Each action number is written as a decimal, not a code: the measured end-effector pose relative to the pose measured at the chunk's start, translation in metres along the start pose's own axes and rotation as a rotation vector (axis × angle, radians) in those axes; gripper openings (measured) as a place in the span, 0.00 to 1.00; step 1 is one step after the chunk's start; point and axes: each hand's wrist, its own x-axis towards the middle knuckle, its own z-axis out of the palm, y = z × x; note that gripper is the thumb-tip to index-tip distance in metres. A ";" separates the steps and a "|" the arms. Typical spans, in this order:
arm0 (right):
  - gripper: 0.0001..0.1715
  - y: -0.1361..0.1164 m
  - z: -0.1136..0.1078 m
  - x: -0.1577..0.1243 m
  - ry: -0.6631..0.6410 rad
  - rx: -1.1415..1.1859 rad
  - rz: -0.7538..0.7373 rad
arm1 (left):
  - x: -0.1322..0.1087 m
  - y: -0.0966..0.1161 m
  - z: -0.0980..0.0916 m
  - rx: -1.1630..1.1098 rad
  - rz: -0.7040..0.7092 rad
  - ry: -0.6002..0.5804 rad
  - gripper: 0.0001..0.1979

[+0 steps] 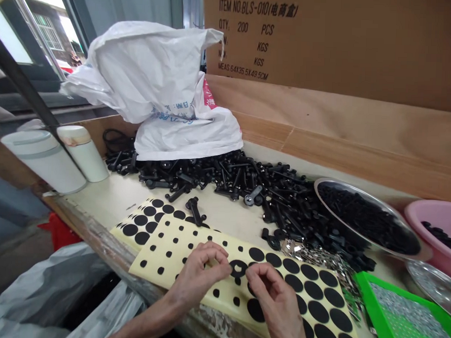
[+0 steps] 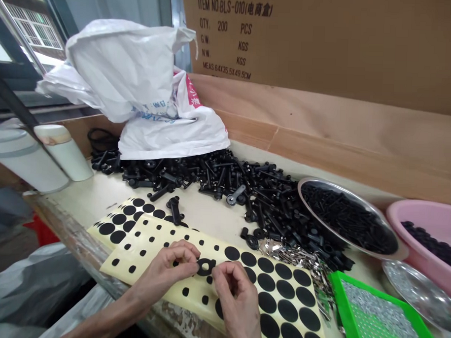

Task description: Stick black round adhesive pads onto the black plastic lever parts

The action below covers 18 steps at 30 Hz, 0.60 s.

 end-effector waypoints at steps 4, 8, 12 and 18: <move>0.17 0.005 0.002 0.003 -0.015 -0.060 -0.099 | 0.000 0.000 -0.001 0.043 0.088 0.002 0.08; 0.13 0.001 0.012 0.001 0.145 -0.052 -0.355 | 0.008 -0.003 -0.015 0.256 0.238 0.138 0.12; 0.11 0.001 0.009 0.003 0.362 0.066 -0.354 | 0.041 -0.012 -0.042 0.612 0.332 0.424 0.19; 0.17 0.005 0.000 0.010 0.337 0.005 -0.224 | 0.055 0.009 -0.049 0.360 0.303 0.245 0.08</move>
